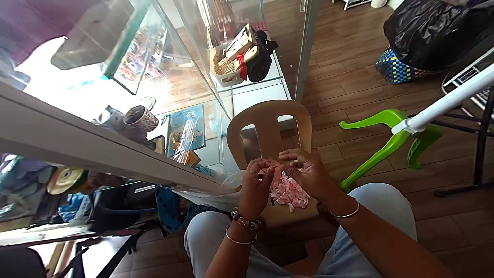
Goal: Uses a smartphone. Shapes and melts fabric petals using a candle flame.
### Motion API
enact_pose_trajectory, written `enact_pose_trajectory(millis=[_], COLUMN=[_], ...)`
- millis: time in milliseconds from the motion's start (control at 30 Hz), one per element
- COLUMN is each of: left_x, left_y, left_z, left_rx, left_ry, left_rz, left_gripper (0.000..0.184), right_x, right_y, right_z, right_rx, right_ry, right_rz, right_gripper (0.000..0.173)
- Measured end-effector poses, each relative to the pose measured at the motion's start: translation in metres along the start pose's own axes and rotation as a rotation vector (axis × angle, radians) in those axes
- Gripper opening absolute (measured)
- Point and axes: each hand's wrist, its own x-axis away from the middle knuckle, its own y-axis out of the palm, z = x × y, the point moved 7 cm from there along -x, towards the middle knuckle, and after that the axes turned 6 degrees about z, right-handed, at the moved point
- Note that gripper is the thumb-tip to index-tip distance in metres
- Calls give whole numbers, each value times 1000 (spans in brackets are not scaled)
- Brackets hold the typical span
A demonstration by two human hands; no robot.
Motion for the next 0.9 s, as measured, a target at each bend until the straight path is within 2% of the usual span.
enact_pose_trajectory(millis=[100, 167, 233, 300, 400, 500, 633, 767, 833, 900], left_x=[3, 3, 3, 3, 4, 3, 4, 0, -2, 0], left_y=[11, 18, 24, 28, 31, 33, 34, 39, 44, 54], left_z=[2, 1, -1, -4, -7, -10, -14, -23, -40, -66], left_rx=[24, 66, 133, 225, 327, 340, 322, 167, -67, -316], left_ry=[11, -7, -75, -192, -314, -322, -313, -282, -275, -331], left_rz=[-53, -90, -147, -178, -162, -155, -158, -195, -261, -404], left_gripper=[9, 15, 28, 31, 24, 23, 24, 22, 21, 22], right_x=[4, 5, 6, 7, 7, 1, -2, -2, 1, 6], right_y=[-2, -4, -7, -10, -20, -44, -70, -74, -73, -72], right_z=[-2, -3, -2, -2, -2, -3, -3, -3, -4, -5], right_rx=[-3, 44, 108, 150, 134, 149, 141, 124, 152, 166], right_ry=[-64, -92, -110, -131, -112, -100, -58, -3, 23, 57], right_rz=[-11, -45, -71, -69, -9, 83, 241, 275, 256, 244], right_gripper=[10, 11, 13, 15, 17, 30, 33, 33, 36, 38])
